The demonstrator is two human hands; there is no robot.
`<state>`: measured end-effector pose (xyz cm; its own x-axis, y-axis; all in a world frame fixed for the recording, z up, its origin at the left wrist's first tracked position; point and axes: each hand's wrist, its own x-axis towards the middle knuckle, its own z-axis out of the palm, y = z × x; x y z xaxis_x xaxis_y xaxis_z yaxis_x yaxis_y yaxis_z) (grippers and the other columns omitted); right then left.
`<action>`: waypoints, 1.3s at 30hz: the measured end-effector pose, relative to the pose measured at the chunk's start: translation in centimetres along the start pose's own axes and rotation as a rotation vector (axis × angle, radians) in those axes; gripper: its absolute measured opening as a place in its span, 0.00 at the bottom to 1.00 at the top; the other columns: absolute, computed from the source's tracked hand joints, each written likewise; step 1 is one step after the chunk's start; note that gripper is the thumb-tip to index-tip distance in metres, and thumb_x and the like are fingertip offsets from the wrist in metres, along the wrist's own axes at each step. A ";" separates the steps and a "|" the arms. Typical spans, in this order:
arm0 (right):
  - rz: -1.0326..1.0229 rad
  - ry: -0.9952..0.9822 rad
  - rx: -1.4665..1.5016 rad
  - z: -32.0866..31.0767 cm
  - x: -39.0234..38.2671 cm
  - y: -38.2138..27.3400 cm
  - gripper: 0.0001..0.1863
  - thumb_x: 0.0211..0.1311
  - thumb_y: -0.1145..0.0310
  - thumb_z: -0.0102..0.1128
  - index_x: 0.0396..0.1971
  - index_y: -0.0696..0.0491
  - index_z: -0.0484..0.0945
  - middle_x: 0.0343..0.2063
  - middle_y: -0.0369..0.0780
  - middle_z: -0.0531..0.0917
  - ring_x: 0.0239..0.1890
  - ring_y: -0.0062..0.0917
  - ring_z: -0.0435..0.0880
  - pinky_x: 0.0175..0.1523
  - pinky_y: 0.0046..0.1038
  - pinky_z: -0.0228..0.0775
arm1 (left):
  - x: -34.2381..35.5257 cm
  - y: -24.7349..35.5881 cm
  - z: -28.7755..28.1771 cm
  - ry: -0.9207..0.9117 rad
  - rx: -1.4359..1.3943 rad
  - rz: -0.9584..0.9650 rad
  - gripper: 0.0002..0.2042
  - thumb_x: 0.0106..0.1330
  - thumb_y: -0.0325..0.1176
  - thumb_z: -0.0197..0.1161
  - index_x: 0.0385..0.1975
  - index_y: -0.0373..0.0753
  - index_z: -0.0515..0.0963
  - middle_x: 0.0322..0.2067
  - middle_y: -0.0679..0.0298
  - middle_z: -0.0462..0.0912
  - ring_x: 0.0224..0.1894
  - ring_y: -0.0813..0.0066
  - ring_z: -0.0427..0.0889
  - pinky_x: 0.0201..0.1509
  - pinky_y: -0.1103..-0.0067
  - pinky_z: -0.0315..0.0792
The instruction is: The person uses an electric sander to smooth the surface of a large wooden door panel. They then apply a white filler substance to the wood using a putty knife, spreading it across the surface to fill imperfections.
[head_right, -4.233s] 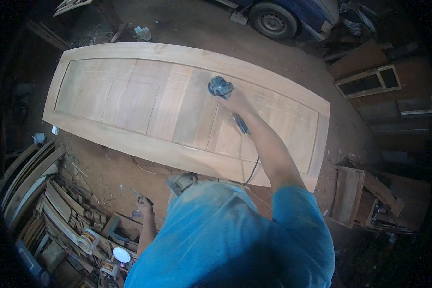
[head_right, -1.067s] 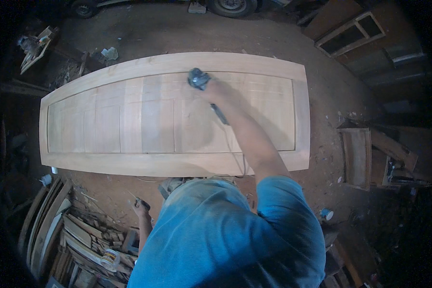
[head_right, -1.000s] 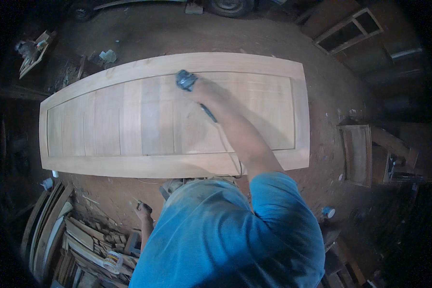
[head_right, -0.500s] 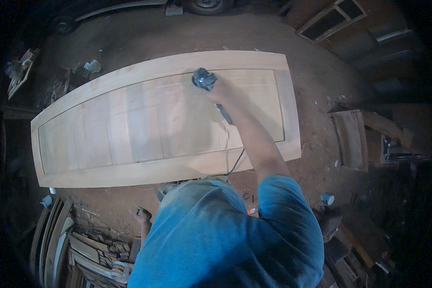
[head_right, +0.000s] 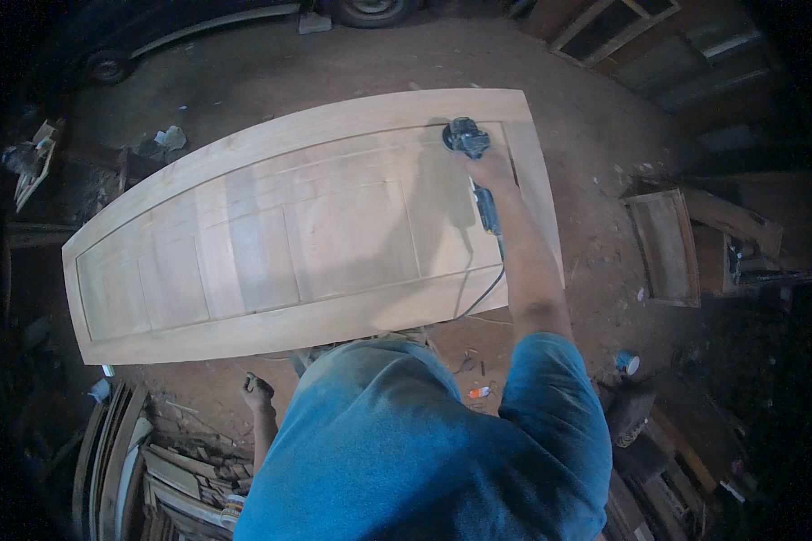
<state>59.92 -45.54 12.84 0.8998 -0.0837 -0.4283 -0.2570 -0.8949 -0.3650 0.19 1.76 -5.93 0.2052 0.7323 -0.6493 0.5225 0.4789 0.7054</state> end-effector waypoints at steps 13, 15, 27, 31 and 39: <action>-0.022 0.109 0.091 3.7 0.7 0.1 0.38 0.51 0.39 0.66 0.47 0.60 0.83 0.46 0.54 0.85 0.54 0.44 0.83 0.59 0.38 0.72 | -3.0 -5.3 -1.8 0.166 -0.075 -0.242 0.20 0.67 0.23 0.56 0.56 0.42 0.60 0.24 0.63 0.75 0.18 0.77 0.73 0.18 0.80 0.68; -0.017 0.101 -0.002 6.5 0.1 -3.2 0.38 0.51 0.39 0.66 0.46 0.62 0.83 0.45 0.54 0.85 0.53 0.44 0.84 0.58 0.38 0.73 | -3.2 -6.0 -2.4 0.136 -0.105 -0.238 0.20 0.67 0.23 0.57 0.56 0.41 0.60 0.23 0.63 0.75 0.17 0.76 0.73 0.18 0.80 0.67; -0.581 -0.201 -0.011 23.7 -5.1 -26.3 0.32 0.53 0.47 0.68 0.50 0.57 0.81 0.43 0.52 0.86 0.50 0.43 0.85 0.57 0.37 0.74 | -0.8 -8.9 -6.7 0.291 -0.169 -0.210 0.20 0.68 0.25 0.56 0.57 0.39 0.62 0.24 0.63 0.77 0.20 0.77 0.74 0.22 0.79 0.68; -0.647 -0.276 -0.069 28.1 -8.0 -34.9 0.36 0.50 0.44 0.69 0.52 0.56 0.80 0.44 0.53 0.86 0.52 0.44 0.84 0.58 0.37 0.74 | 0.2 -9.9 -9.2 0.272 -0.163 -0.197 0.20 0.67 0.23 0.57 0.57 0.36 0.62 0.24 0.63 0.76 0.20 0.78 0.73 0.22 0.79 0.67; -0.651 -0.305 -0.063 31.9 -12.0 -43.1 0.38 0.50 0.40 0.69 0.48 0.61 0.81 0.41 0.54 0.86 0.49 0.44 0.85 0.55 0.38 0.75 | 2.2 -8.9 -12.7 0.324 -0.152 -0.044 0.19 0.71 0.28 0.55 0.59 0.32 0.65 0.37 0.58 0.78 0.35 0.75 0.77 0.39 0.78 0.72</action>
<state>48.93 8.03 7.39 0.7223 0.5931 -0.3556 0.3270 -0.7461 -0.5800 -14.49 5.29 -10.04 -0.1009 0.8131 -0.5733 0.3914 0.5622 0.7285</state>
